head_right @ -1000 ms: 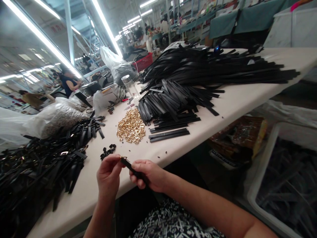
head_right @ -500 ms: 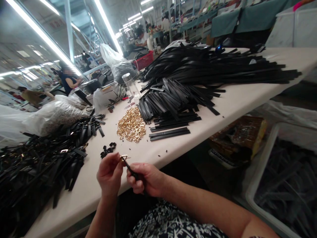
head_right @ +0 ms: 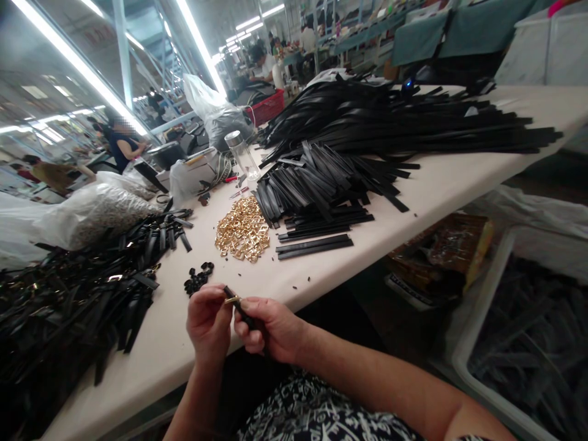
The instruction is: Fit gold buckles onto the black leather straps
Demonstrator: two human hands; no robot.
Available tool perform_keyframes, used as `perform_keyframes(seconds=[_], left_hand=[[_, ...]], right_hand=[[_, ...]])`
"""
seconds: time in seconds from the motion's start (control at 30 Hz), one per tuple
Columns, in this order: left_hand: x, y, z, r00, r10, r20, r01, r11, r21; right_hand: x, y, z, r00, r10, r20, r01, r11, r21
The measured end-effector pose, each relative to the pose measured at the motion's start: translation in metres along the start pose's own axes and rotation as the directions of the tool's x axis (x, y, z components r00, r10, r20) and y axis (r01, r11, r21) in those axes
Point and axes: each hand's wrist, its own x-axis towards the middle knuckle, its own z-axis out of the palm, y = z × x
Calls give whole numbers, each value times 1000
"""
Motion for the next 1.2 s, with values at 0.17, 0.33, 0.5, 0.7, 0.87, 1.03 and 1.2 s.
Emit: perform_keyframes(seconds=[0.17, 0.33, 0.5, 0.7, 0.87, 1.03, 1.2], left_hand=[[-3, -4, 1, 995, -78, 61, 77, 997, 24], [-11, -10, -3, 914, -365, 175, 378, 925, -43], [-16, -5, -5, 810, -553, 195, 575, 815, -75], [-9, 11, -6, 766, -596, 239, 634, 762, -131], [-7, 16, -8, 693, -672, 262, 719, 668, -191], [-12, 15, -11, 670, -679, 301, 739, 648, -185], [-16, 15, -15, 656, -674, 340, 743, 657, -132]], right_hand=[[-1, -8, -3, 960, -251, -119, 182, 892, -414], [-11, -18, -5, 866, -495, -69, 235, 526, -818], [-17, -24, -7, 827, -560, 56, 203, 204, -958], [-18, -21, -8, 863, -498, 83, 213, 211, -954], [-19, -21, -9, 886, -448, 124, 233, 198, -952], [-20, -21, -12, 882, -457, 116, 209, 158, -965], [-20, -21, -15, 869, -469, 156, 218, 79, -973]])
